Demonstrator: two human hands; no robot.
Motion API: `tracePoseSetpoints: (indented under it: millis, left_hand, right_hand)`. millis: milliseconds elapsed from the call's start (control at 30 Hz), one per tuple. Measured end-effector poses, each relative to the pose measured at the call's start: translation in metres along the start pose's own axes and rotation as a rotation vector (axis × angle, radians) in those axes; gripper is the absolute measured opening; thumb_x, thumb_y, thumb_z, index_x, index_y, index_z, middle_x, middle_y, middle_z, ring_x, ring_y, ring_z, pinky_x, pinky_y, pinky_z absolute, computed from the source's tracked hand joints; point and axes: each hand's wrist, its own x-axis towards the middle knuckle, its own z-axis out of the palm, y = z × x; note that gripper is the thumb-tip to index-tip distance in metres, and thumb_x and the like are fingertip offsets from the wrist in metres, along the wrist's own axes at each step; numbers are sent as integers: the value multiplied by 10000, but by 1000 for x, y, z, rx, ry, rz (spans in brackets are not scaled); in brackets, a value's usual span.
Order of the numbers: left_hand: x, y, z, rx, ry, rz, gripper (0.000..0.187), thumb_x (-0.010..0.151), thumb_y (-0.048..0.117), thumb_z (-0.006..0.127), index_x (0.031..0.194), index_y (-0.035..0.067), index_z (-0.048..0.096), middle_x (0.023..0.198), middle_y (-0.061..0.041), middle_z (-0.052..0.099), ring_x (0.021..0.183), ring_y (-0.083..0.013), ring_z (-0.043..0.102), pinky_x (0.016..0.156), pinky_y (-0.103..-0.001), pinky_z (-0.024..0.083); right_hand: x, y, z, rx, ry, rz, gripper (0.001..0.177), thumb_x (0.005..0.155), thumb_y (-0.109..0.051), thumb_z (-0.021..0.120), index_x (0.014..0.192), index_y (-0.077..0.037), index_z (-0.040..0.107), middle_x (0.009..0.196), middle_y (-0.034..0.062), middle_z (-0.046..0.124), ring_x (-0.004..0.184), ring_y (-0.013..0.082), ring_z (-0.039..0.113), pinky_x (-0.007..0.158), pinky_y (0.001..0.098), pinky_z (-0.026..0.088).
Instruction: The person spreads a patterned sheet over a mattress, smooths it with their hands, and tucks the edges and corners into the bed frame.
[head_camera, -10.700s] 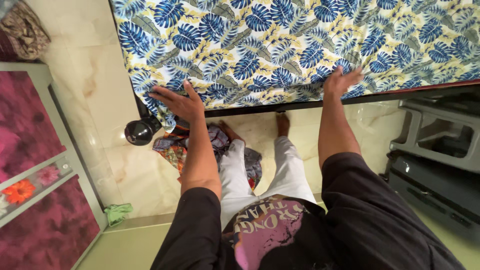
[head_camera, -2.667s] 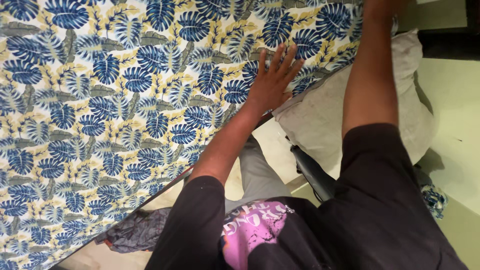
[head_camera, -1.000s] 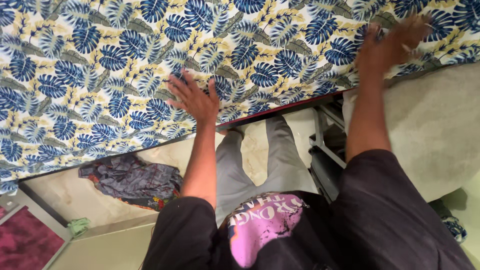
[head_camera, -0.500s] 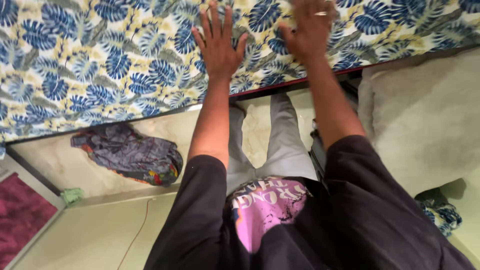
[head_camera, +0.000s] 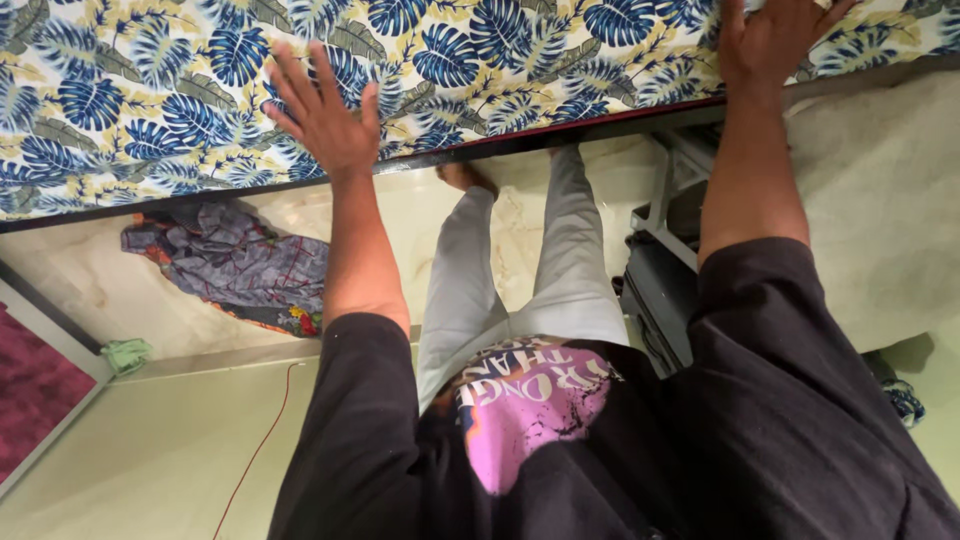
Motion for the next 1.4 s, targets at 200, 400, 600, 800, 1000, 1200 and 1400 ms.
tracePoseSetpoints:
  millis: [200,400,600,800,1000,1200,1400]
  left_hand:
    - [3,56,29,-188,299,145,813,1069,666,480,1695,242,181,1748,-133,-10,1603,-423,-60,1205,-750,-102]
    - [-7,180,39,-192,340,446,777,1125,603,574,1711,361,124,1788,-53,-51,1655,-342,-51,1232,-774,-55]
    - [-28,168,44,-120,166,438,822,1105,687,580,1716,301,189,1763,-100,25,1609,-392,-6,1193,-754,-28]
    - [-52,187,47,-112,94,323,960,1082,750,592,1717,180,151,1750,-175,3,1599,-443,-27,1223,-720,-25]
    - [-69,213,48,-61,0,148,1001,1114,795,480,1727,113,80,1751,-242,-24,1604,-475,-66,1248,-720,-17]
    - [-62,297,19,-31,-133,58,918,1053,800,425,1712,214,167,1739,-223,-28,1595,-463,-76,1185,-782,-37]
    - [-4,449,37,-309,128,494,818,1092,616,612,1725,245,251,1750,-178,-3,1592,-476,-36,1192,-783,-1]
  right_hand:
    - [-11,-79,58,-86,-26,138,765,1084,-651,587,1596,-129,361,1663,230,247,1562,407,197,1215,658,-55]
    - [-58,-189,60,2,92,-454,641,1175,-609,357,1697,-239,328,1755,77,124,1625,338,22,1284,593,-46]
    - [-43,-138,33,-113,252,-560,594,1177,-551,268,1711,-291,283,1778,3,86,1646,268,33,1334,582,-25]
    - [-36,-33,-3,-148,283,-391,676,1161,-673,320,1703,-271,276,1772,20,89,1651,264,35,1301,586,-14]
    - [-55,68,-14,-233,196,-152,868,1113,-785,348,1725,-223,95,1753,97,64,1624,325,15,1240,697,20]
    - [-58,72,-62,-10,-154,270,1036,1028,-768,534,1676,-118,56,1673,277,120,1547,475,78,1141,749,83]
    - [19,80,-102,38,101,-58,645,1132,-603,577,1615,-215,398,1645,74,375,1509,350,408,1233,721,167]
